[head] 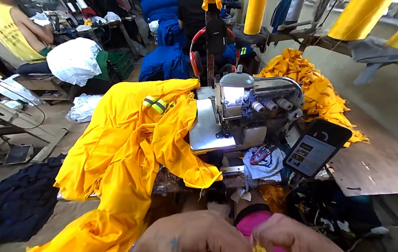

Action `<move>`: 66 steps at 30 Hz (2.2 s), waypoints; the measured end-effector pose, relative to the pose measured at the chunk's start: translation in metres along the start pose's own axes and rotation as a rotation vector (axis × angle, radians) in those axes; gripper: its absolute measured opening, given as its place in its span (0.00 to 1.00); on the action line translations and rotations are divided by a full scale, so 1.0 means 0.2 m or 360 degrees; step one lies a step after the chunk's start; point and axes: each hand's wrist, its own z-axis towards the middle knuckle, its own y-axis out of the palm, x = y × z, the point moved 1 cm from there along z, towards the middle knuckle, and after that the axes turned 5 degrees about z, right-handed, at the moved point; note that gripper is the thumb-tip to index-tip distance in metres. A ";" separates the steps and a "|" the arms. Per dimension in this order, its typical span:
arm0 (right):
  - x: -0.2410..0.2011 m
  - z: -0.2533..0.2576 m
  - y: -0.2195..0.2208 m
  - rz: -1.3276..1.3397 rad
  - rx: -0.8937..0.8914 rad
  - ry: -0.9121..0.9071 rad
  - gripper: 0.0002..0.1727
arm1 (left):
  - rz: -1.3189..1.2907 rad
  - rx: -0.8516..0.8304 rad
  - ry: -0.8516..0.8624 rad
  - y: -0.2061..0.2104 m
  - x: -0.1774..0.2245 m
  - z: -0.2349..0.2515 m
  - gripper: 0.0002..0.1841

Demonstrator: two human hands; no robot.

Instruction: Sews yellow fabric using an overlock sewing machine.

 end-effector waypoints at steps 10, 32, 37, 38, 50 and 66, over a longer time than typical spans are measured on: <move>-0.05 0.05 -0.08 -0.0603 0.0426 -0.0244 0.15 | 0.0315 0.0228 -0.0138 -0.07 0.03 -0.05 0.16; -0.17 0.12 -0.08 -0.0486 0.0135 -0.0494 0.11 | 0.0531 0.0120 0.0059 -0.11 0.11 -0.03 0.14; -0.21 0.11 -0.10 -0.0258 -0.0029 -0.0485 0.11 | 0.0553 0.0018 -0.0070 -0.14 0.09 -0.07 0.14; -0.20 0.09 -0.11 -0.0268 -0.0071 -0.0379 0.13 | 0.0661 -0.0034 -0.0176 -0.15 0.08 -0.09 0.14; -0.02 0.24 -0.10 -0.1530 0.1793 -0.0410 0.15 | 0.2149 0.2027 -0.0041 0.02 -0.19 0.14 0.04; 0.04 0.22 -0.13 -0.1356 0.1351 -0.0310 0.07 | 0.2005 0.1549 -0.0238 -0.05 -0.18 -0.02 0.05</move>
